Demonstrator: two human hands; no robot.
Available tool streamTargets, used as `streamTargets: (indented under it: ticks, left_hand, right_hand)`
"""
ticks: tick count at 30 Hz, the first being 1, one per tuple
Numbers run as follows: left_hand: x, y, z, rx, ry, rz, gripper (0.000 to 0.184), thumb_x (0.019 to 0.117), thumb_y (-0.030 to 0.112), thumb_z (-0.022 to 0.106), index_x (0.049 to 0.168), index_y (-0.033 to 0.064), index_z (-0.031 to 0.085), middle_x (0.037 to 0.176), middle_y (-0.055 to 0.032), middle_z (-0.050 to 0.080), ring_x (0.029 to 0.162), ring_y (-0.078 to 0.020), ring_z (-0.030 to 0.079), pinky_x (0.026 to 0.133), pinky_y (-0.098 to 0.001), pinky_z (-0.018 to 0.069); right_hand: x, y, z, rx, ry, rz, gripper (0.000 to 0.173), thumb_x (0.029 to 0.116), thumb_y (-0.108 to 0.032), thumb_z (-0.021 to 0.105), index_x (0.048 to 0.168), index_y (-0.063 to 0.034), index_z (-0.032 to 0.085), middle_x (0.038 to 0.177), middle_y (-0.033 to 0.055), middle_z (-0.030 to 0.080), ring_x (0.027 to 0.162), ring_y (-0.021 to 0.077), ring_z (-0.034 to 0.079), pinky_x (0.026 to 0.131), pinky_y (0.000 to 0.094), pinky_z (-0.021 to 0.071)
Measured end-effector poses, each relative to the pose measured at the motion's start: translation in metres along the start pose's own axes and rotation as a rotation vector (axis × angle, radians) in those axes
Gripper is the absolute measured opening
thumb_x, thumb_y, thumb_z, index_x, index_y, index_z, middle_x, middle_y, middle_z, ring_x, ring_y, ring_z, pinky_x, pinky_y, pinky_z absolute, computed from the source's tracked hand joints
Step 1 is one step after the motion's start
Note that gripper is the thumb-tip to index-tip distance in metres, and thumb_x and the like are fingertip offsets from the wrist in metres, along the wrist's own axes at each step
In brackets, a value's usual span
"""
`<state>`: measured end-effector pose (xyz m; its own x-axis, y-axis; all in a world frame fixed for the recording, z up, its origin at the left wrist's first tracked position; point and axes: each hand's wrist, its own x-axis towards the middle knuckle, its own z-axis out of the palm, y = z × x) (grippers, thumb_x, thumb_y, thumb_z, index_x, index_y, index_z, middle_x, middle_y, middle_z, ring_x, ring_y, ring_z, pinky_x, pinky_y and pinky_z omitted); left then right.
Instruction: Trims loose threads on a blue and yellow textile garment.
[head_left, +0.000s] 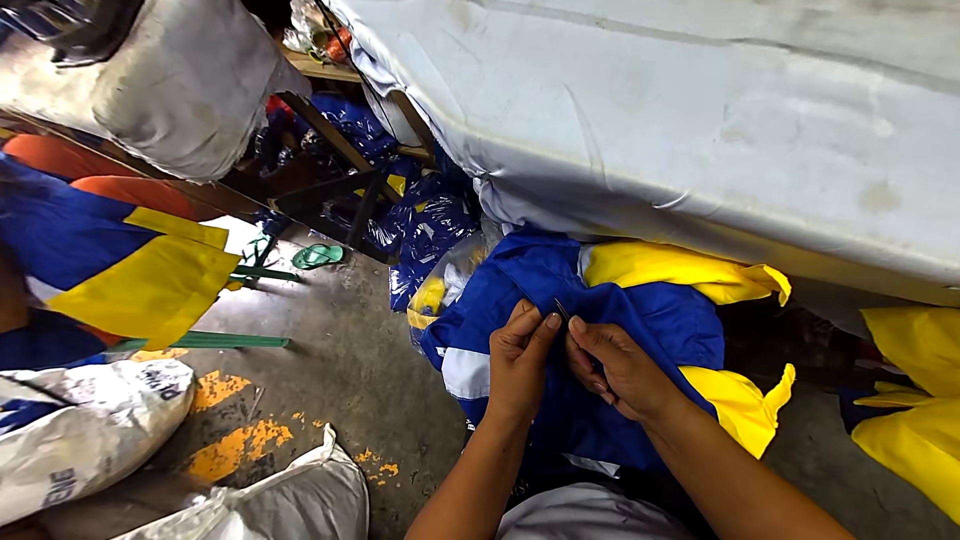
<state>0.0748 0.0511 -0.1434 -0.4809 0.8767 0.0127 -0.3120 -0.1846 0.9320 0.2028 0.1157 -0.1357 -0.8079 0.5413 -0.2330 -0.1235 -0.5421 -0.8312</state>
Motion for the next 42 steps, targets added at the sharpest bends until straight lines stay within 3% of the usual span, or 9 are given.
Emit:
streamTargets:
  ticks: [12, 18, 21, 26, 32, 35, 37, 39, 42]
  left_hand:
    - [0.005, 0.004, 0.000, 0.096, 0.128, -0.053, 0.030, 0.1032, 0.014, 0.054, 0.078, 0.0122, 0.071, 0.083, 0.0059, 0.063, 0.081, -0.0040, 0.060, 0.076, -0.0233, 0.0524]
    - [0.015, 0.020, -0.008, 0.096, 0.067, -0.159, 0.020, 0.0989, 0.006, 0.060, 0.083, 0.0110, 0.072, 0.073, 0.0052, 0.066, 0.066, -0.0011, 0.058, 0.067, -0.0191, 0.0513]
    - [0.018, 0.026, -0.007, 0.061, -0.017, -0.172, 0.017, 0.0965, 0.004, 0.063, 0.084, 0.0111, 0.072, 0.072, 0.0047, 0.067, 0.066, -0.0009, 0.060, 0.067, -0.0187, 0.0525]
    - [0.020, 0.031, -0.008, 0.127, -0.099, -0.114, 0.017, 0.0974, 0.004, 0.061, 0.084, 0.0114, 0.068, 0.074, 0.0057, 0.065, 0.068, 0.0000, 0.060, 0.068, -0.0182, 0.0517]
    - [0.022, 0.036, -0.007, -0.133, -0.141, -0.297, 0.027, 0.0994, 0.003, 0.053, 0.077, 0.0119, 0.066, 0.074, 0.0025, 0.066, 0.069, -0.0020, 0.062, 0.071, -0.0196, 0.0539]
    - [0.024, 0.039, -0.009, -0.032, -0.195, -0.272, 0.024, 0.0971, 0.004, 0.058, 0.078, 0.0122, 0.069, 0.071, 0.0050, 0.064, 0.065, -0.0003, 0.058, 0.067, -0.0172, 0.0502]
    - [0.025, 0.043, -0.007, 0.062, -0.206, -0.237, 0.023, 0.0969, 0.004, 0.060, 0.077, 0.0123, 0.067, 0.068, 0.0061, 0.062, 0.063, 0.0006, 0.055, 0.064, -0.0163, 0.0477]
    - [0.026, 0.048, -0.004, 0.125, -0.210, -0.201, 0.023, 0.0966, 0.003, 0.060, 0.077, 0.0123, 0.066, 0.067, 0.0066, 0.061, 0.062, 0.0011, 0.055, 0.062, -0.0156, 0.0472]
    - [0.027, 0.054, 0.001, 0.182, -0.233, -0.166, 0.024, 0.0971, 0.004, 0.059, 0.076, 0.0123, 0.065, 0.066, 0.0068, 0.059, 0.061, 0.0006, 0.054, 0.062, -0.0158, 0.0466]
  right_hand:
    - [-0.005, -0.006, -0.008, -0.155, -0.066, 0.084, 0.046, 0.1113, -0.037, 0.033, 0.072, -0.0201, 0.050, 0.057, -0.0127, 0.041, 0.043, -0.0049, 0.035, 0.040, 0.0114, 0.0294]
    - [-0.014, -0.042, -0.026, -0.671, 0.036, -0.282, 0.045, 0.1089, -0.052, 0.037, 0.102, -0.0145, 0.061, 0.069, -0.0115, 0.045, 0.055, -0.0043, 0.042, 0.051, 0.0135, 0.0372]
    - [-0.001, -0.058, -0.017, -0.929, 0.216, -0.355, 0.028, 0.1035, -0.039, 0.055, 0.115, -0.0149, 0.062, 0.065, -0.0091, 0.047, 0.051, 0.0003, 0.042, 0.048, 0.0199, 0.0381]
    - [0.022, -0.055, -0.018, -0.638, 0.073, -0.325, 0.012, 0.0965, -0.009, 0.065, 0.086, -0.0108, 0.060, 0.059, -0.0061, 0.047, 0.046, -0.0002, 0.040, 0.044, 0.0146, 0.0336]
    - [0.028, -0.047, -0.031, -0.241, -0.138, -0.223, 0.012, 0.0970, -0.006, 0.061, 0.088, -0.0145, 0.060, 0.058, -0.0067, 0.054, 0.044, -0.0003, 0.048, 0.046, 0.0150, 0.0460]
    - [0.020, -0.064, -0.035, -0.630, -0.111, -0.323, 0.010, 0.0962, -0.008, 0.066, 0.087, -0.0097, 0.063, 0.062, -0.0061, 0.052, 0.051, -0.0007, 0.046, 0.048, 0.0142, 0.0390]
    - [0.010, -0.084, -0.035, -1.091, -0.041, -0.440, 0.019, 0.0949, -0.031, 0.069, 0.087, -0.0152, 0.065, 0.065, -0.0090, 0.055, 0.055, 0.0000, 0.049, 0.048, 0.0200, 0.0400]
    - [-0.003, -0.108, -0.031, -1.484, 0.022, -0.547, 0.044, 0.0971, -0.059, 0.053, 0.093, -0.0173, 0.066, 0.071, -0.0076, 0.057, 0.061, 0.0070, 0.055, 0.052, 0.0316, 0.0422]
    - [-0.015, -0.137, -0.023, -1.765, 0.005, -0.659, 0.050, 0.1003, -0.056, 0.044, 0.088, -0.0148, 0.069, 0.072, -0.0023, 0.057, 0.061, 0.0160, 0.058, 0.049, 0.0371, 0.0396]
